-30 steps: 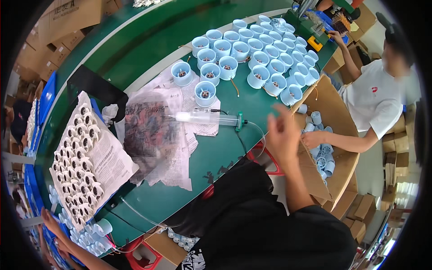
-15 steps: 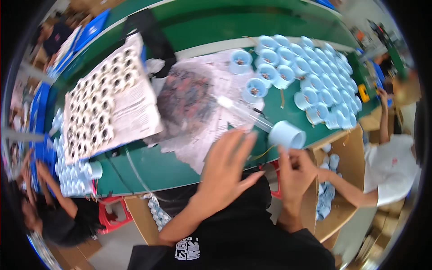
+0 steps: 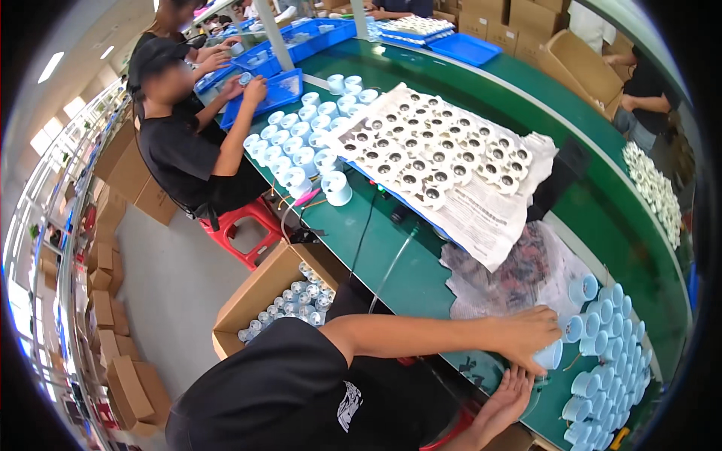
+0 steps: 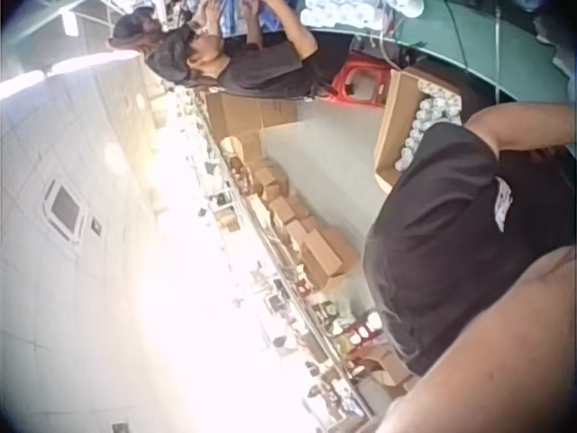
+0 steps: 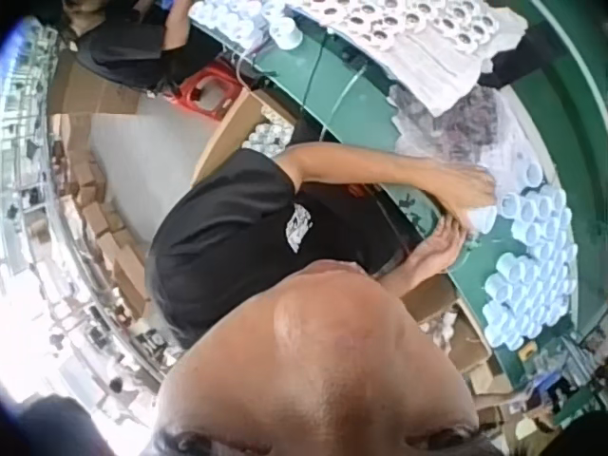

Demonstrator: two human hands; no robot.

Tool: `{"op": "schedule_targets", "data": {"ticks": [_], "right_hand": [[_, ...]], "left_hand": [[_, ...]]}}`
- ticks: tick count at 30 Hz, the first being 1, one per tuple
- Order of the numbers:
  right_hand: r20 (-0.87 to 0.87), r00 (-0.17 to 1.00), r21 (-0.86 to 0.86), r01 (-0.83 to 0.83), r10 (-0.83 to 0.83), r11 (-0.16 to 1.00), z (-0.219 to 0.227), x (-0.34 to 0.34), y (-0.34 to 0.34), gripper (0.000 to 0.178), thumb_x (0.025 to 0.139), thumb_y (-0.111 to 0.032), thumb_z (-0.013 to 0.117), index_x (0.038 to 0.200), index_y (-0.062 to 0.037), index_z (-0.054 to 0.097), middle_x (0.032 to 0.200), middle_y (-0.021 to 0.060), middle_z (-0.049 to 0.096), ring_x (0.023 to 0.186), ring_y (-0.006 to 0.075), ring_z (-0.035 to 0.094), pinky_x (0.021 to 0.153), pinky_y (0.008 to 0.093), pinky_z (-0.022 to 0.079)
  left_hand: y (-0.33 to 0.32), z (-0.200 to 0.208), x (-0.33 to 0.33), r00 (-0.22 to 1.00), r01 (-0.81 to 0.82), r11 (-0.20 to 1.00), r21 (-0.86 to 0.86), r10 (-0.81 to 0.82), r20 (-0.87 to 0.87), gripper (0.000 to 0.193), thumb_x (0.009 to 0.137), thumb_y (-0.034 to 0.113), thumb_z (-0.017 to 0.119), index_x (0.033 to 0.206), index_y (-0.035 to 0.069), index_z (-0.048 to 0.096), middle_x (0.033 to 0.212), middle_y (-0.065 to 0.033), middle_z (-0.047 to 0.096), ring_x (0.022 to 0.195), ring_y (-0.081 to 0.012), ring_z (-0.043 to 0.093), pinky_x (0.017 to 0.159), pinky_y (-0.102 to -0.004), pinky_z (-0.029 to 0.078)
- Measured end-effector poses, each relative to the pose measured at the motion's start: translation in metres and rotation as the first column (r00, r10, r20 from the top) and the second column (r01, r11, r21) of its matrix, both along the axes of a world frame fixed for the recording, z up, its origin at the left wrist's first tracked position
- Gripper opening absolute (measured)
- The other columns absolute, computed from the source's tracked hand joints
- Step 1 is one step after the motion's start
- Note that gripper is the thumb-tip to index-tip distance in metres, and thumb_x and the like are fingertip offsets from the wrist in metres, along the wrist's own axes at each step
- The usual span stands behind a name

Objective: Assemble electronic fan components into plastic housings and apply a substance with a syringe at an assembly line.

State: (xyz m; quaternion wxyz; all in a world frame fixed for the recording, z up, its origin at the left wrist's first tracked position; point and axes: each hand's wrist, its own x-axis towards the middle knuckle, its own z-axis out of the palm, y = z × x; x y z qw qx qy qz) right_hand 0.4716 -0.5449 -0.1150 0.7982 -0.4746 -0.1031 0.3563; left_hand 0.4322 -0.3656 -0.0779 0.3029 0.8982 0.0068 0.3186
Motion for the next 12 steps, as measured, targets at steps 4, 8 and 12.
{"op": "schedule_targets", "data": {"ticks": [4,8,12], "right_hand": [[-0.109,0.992,0.227,-0.029,0.055,0.973,-0.026,0.017,-0.002,0.049,0.1,-0.021,0.042,0.139,0.0076,0.036,0.14,0.0179,0.043,0.129,0.027,0.044,0.108,0.036,0.036],[-0.165,0.986,0.322,0.041,0.013,0.946,-0.039,0.028,0.007,0.048,0.101,-0.026,0.045,0.137,0.0058,0.039,0.14,0.0149,0.043,0.126,0.0242,0.045,0.109,0.0346,0.035],[0.045,0.996,0.278,0.057,-0.073,0.959,-0.018,0.014,0.015,0.054,0.102,-0.032,0.045,0.142,0.0029,0.035,0.145,0.0118,0.04,0.131,0.0244,0.041,0.111,0.0356,0.033]], "left_hand": [[-0.006,-0.003,-0.002,0.998,0.016,0.979,-0.203,-0.003,0.06,0.064,0.064,0.043,0.075,0.103,-0.004,0.056,0.102,-0.0192,0.056,0.107,-0.0362,0.049,0.097,-0.0445,0.036],[-0.016,0.003,-0.009,0.984,0.083,0.981,-0.174,-0.054,0.168,0.063,0.066,0.044,0.076,0.106,0.0,0.053,0.105,-0.0164,0.053,0.106,-0.0334,0.049,0.099,-0.0434,0.034],[-0.021,0.016,-0.009,0.93,0.204,0.966,-0.159,-0.141,0.339,0.059,0.065,0.04,0.078,0.104,0.003,0.054,0.105,-0.014,0.052,0.108,-0.0325,0.048,0.098,-0.0439,0.035]]}}
